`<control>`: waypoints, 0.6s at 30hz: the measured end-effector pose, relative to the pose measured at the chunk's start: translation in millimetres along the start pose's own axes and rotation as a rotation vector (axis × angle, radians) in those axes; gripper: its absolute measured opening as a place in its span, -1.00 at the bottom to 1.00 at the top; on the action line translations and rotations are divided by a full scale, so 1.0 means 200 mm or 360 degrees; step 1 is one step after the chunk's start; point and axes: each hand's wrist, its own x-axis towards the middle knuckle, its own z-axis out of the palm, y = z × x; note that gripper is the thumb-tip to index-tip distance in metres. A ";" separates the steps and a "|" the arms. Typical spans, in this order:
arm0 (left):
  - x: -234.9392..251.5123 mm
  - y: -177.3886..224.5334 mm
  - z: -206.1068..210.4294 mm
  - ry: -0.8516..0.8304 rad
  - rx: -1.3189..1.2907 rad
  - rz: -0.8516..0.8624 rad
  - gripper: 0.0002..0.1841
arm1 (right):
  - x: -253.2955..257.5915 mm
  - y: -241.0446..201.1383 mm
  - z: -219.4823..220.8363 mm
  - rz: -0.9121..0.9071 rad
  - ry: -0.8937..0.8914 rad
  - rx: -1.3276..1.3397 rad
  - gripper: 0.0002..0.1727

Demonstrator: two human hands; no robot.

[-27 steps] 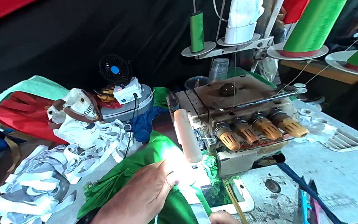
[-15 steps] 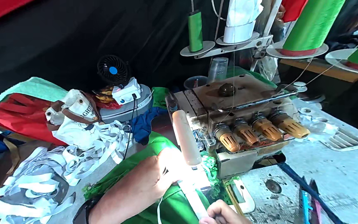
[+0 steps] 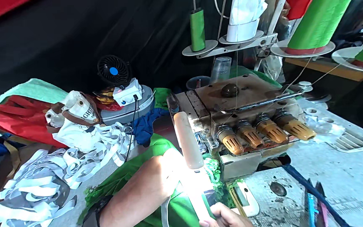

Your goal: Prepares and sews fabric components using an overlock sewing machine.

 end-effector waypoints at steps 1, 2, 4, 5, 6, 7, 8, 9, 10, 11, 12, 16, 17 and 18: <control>0.00 0.02 0.00 0.0001 0.0047 -0.0031 -0.70 | 0.00 0.01 0.00 -0.0034 0.0061 -0.0009 -0.64; 0.00 0.04 -0.01 -0.0034 0.0063 -0.0087 -0.71 | 0.01 0.01 0.01 -0.0054 0.0106 0.0017 -0.62; 0.01 0.05 -0.03 -0.0109 0.0037 -0.0149 -0.71 | 0.01 0.02 0.01 -0.0101 0.0133 0.0047 -0.61; 0.01 0.05 -0.04 -0.0161 -0.0007 -0.0182 -0.69 | 0.01 0.02 0.00 -0.0120 0.0120 0.0047 -0.62; 0.01 0.04 -0.04 -0.0195 -0.0033 -0.0195 -0.68 | 0.01 0.02 0.00 -0.0133 0.0101 0.0047 -0.64; 0.01 0.02 -0.04 -0.0190 -0.0043 -0.0171 -0.68 | 0.01 0.02 0.00 -0.0138 0.0079 0.0047 -0.66; 0.00 0.01 -0.03 -0.0161 -0.0038 -0.0125 -0.69 | 0.00 0.02 0.00 -0.0125 0.0059 0.0046 -0.67; 0.00 0.01 -0.02 -0.0114 -0.0006 -0.0080 -0.69 | 0.00 0.01 0.00 -0.0099 0.0050 0.0050 -0.67; -0.01 0.02 -0.01 -0.0071 0.0044 -0.0069 -0.70 | 0.00 0.01 0.00 -0.0068 0.0033 0.0050 -0.68; -0.01 0.03 0.00 -0.0058 0.0090 -0.0084 -0.71 | -0.01 0.01 0.00 -0.0040 0.0013 0.0053 -0.67; -0.02 0.05 0.01 -0.0048 0.0132 -0.0091 -0.72 | -0.01 0.00 0.00 -0.0022 -0.0003 0.0055 -0.66; -0.03 0.06 0.05 0.0255 0.0522 0.0118 -0.79 | 0.00 0.02 0.00 -0.0102 0.0066 -0.0021 -0.65; -0.03 0.05 0.06 0.0316 0.0602 0.0147 -0.81 | 0.00 0.03 0.00 -0.0145 0.0077 -0.0034 -0.64; -0.02 0.06 0.05 0.0316 0.0594 0.0134 -0.79 | 0.00 0.03 0.00 -0.0186 0.0086 -0.0037 -0.64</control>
